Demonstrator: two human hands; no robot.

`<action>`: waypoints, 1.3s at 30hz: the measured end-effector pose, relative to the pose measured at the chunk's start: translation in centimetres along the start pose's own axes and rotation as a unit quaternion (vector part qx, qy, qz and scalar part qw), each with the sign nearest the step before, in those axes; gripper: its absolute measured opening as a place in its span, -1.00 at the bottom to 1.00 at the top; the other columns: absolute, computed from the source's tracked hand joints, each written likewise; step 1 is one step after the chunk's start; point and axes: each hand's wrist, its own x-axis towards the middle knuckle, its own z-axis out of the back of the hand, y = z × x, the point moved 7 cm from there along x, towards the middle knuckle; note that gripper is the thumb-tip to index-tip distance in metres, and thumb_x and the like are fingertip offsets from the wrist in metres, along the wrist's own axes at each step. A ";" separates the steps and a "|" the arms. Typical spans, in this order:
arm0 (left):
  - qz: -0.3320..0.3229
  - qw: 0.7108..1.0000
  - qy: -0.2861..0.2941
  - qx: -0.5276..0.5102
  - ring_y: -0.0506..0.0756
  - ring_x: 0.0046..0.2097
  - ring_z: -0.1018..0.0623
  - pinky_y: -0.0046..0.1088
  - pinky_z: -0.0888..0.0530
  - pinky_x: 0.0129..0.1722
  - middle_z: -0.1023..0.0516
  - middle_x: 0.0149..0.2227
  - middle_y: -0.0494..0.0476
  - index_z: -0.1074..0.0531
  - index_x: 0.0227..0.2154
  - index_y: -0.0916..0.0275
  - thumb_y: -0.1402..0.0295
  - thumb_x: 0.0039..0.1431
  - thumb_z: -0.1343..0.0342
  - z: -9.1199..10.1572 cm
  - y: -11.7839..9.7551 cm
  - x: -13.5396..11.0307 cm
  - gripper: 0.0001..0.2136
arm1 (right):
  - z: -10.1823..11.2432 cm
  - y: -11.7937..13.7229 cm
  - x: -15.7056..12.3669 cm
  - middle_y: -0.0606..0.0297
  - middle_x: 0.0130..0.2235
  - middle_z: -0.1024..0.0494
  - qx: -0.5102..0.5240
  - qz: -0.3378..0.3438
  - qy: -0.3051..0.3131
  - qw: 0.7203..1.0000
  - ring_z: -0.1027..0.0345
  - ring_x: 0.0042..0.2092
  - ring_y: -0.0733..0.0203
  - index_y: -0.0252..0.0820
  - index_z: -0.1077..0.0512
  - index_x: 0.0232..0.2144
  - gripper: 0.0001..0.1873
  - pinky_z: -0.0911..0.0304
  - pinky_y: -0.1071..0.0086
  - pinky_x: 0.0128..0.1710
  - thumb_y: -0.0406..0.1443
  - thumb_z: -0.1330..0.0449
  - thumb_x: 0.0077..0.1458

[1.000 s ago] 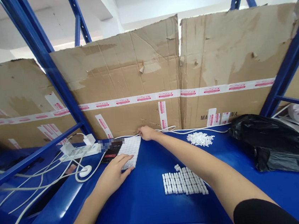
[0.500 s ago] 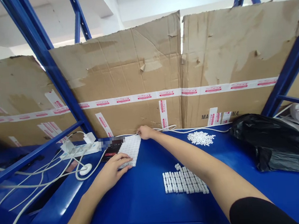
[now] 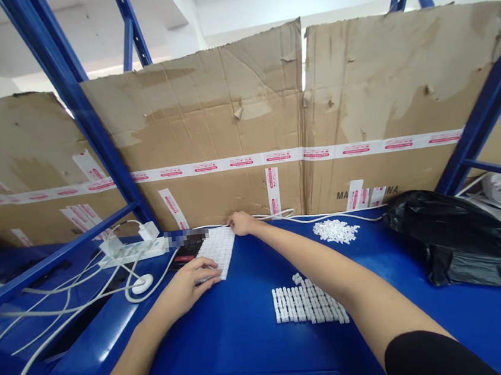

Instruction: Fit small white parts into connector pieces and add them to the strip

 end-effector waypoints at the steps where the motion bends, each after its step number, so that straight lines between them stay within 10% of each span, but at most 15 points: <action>1: 0.000 1.000 0.000 0.000 0.17 -0.03 -0.62 -0.20 -0.55 0.05 -0.62 -0.06 0.16 -0.68 -0.15 0.07 0.32 0.37 -0.11 0.0 0.0 0.0 -0.78 | 0.0 0.0 0.0 0.10 -0.01 -0.68 0.002 -0.004 0.001 1.000 -0.57 0.01 0.12 -0.28 -0.60 -0.01 -0.61 -0.35 0.44 0.04 -0.53 -0.18 0.15; 8: 0.010 1.000 -0.004 0.001 0.16 -0.02 -0.63 -0.21 -0.55 0.08 -0.63 -0.06 0.14 -0.68 -0.16 0.07 0.32 0.35 -0.14 0.1 -0.2 0.0 -0.80 | 0.1 0.0 -0.4 0.08 0.00 -0.67 0.033 -0.030 -0.001 0.999 -0.57 0.02 0.11 -0.30 -0.59 -0.01 -0.63 -0.35 0.46 0.03 -0.50 -0.21 0.14; 19: 0.081 0.990 -0.114 -0.010 0.19 0.01 -0.62 -0.22 -0.57 0.09 -0.62 -0.03 0.17 -0.61 -0.07 0.14 0.14 0.35 -0.13 2.2 0.5 -1.7 -0.73 | -0.1 -2.1 -2.1 0.10 -0.34 -0.70 0.131 -0.091 0.070 0.985 -0.50 -0.56 0.25 -0.32 -0.41 0.03 -0.66 -0.27 0.51 -0.62 -0.16 -0.13 0.40; 23: 0.106 0.981 -0.159 -0.032 0.18 -0.06 -0.61 -0.38 -0.64 -0.23 -0.60 -0.05 0.20 -0.59 -0.08 0.17 0.12 0.41 -0.02 3.0 0.9 -2.2 -0.69 | -2.8 -0.4 -3.9 0.23 -0.44 -0.66 0.245 -0.088 0.197 0.945 -0.51 -0.56 0.24 -0.25 -0.29 0.16 -0.61 -0.25 0.54 -0.64 -0.14 -0.08 0.42; 30: 0.143 0.970 -0.191 -0.039 0.16 -0.09 -0.60 -0.53 -0.51 -0.51 -0.59 -0.05 0.20 -0.58 -0.12 0.18 0.14 0.41 -0.02 3.9 0.9 -2.2 -0.70 | -3.3 1.8 -4.8 0.27 -0.45 -0.64 0.327 -0.087 0.183 0.923 -0.54 -0.52 0.25 -0.25 -0.09 0.33 -0.53 -0.25 0.56 -0.62 -0.25 0.00 0.46; 39: 0.127 0.980 -0.153 0.011 0.12 -0.23 -0.61 -0.38 -0.56 -0.26 -0.64 -0.14 0.15 -0.59 -0.15 0.16 0.15 0.36 -0.06 4.9 0.2 -1.8 -0.73 | -3.7 2.1 -5.4 0.26 -0.43 -0.66 0.322 -0.079 0.215 0.919 -0.57 -0.49 0.20 -0.23 0.05 0.41 -0.38 -0.29 0.55 -0.60 -0.19 -0.05 0.44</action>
